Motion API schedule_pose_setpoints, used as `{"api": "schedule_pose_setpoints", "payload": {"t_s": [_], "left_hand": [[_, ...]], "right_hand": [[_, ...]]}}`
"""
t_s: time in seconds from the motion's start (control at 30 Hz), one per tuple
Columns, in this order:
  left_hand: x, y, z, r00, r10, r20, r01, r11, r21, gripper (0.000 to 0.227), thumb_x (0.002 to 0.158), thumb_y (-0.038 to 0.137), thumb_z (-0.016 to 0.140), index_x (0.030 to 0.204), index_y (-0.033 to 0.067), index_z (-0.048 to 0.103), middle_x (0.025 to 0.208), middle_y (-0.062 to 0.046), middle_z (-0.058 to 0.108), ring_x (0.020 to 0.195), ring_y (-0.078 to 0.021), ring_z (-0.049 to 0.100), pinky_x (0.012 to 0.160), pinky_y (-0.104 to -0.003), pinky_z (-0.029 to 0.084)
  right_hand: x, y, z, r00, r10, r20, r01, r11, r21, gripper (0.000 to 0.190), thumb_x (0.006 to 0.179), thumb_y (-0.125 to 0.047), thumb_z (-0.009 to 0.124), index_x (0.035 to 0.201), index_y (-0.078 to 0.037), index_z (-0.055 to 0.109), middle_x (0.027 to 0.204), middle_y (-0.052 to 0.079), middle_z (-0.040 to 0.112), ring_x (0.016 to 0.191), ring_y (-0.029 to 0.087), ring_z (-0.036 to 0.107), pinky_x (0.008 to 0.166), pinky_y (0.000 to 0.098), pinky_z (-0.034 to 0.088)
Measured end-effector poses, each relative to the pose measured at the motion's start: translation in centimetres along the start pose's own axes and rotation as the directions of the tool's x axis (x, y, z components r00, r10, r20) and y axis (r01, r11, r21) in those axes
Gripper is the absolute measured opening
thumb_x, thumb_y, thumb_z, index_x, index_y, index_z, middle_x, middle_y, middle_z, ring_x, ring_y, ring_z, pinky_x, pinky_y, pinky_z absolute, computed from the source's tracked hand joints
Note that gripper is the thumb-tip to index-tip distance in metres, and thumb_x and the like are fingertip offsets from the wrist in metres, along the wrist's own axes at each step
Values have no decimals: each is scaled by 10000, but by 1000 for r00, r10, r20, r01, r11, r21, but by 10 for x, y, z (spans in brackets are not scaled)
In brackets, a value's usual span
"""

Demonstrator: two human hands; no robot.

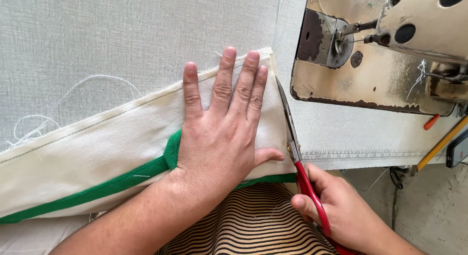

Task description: Sewing green straps onto a white tote bag and trimming excess thread using an industrial sewing machine and scissors.

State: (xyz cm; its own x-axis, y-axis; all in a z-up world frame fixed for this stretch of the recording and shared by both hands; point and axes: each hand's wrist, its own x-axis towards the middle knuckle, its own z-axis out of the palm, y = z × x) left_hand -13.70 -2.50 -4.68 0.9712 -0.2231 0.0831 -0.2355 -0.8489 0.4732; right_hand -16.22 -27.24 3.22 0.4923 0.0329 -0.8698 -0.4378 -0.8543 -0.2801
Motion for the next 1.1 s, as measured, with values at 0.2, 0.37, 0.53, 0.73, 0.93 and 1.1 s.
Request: {"api": "schedule_pose_setpoints", "payload": {"t_s": [0.2, 0.37, 0.53, 0.73, 0.93, 1.1], "left_hand": [[1, -1, -1, 1000, 3, 3, -3, 1000, 8, 1366, 704, 854, 604, 1727, -16, 355, 1788, -201, 211, 1634, -438, 136, 1223, -801, 95], [1, -1, -2, 1000, -1, 7, 1, 999, 39, 1363, 701, 867, 607, 1726, 3, 360, 1788, -198, 227, 1636, -432, 152, 1225, -791, 106], [1, -1, -1, 1000, -13, 28, 13, 1000, -1, 1321, 733, 828, 592, 1731, 6, 322, 1795, -186, 200, 1643, -417, 121, 1232, -788, 86], [2, -1, -2, 1000, -7, 21, 7, 1000, -7, 1334, 712, 829, 636, 1725, 16, 329, 1786, -186, 207, 1636, -425, 142, 1224, -788, 89], [1, 0, -1, 1000, 0, 11, 0, 1000, 22, 1320, 747, 841, 630, 1720, 6, 312, 1780, -189, 210, 1633, -416, 141, 1229, -786, 92], [4, -17, -15, 985, -2, 173, -15, 995, 100, 1300, 823, 944, 393, 1718, 64, 54, 1770, -125, -78, 1613, -342, -120, 1233, -720, -97]], "right_hand": [[5, -15, -8, 999, 31, 41, -33, 997, 69, 716, 649, -708, 656, 1028, -111, 764, 736, 0, 571, 674, 151, 501, 644, 299, 410], [11, -29, -10, 999, 22, 46, -29, 988, 153, 674, 680, -633, 705, 1066, -83, 751, 709, 36, 585, 633, 172, 582, 591, 322, 497], [14, -22, -8, 1000, 26, 17, -29, 979, 203, 431, 831, -448, 806, 869, -53, 638, 654, 86, 614, 590, 200, 575, 555, 343, 472], [21, -32, -16, 1000, 18, 13, -19, 996, 91, 530, 757, -590, 762, 889, -91, 643, 684, 6, 458, 621, 154, 431, 554, 336, 372], [27, -42, -19, 989, 143, 18, -143, 956, 254, 355, 822, -335, 796, 915, -13, 678, 626, 199, 705, 534, 321, 729, 522, 409, 569], [14, 8, -42, 988, 153, -11, -149, 974, 171, 301, 891, -326, 798, 891, -44, 693, 619, 152, 715, 533, 267, 702, 517, 357, 573]]}}
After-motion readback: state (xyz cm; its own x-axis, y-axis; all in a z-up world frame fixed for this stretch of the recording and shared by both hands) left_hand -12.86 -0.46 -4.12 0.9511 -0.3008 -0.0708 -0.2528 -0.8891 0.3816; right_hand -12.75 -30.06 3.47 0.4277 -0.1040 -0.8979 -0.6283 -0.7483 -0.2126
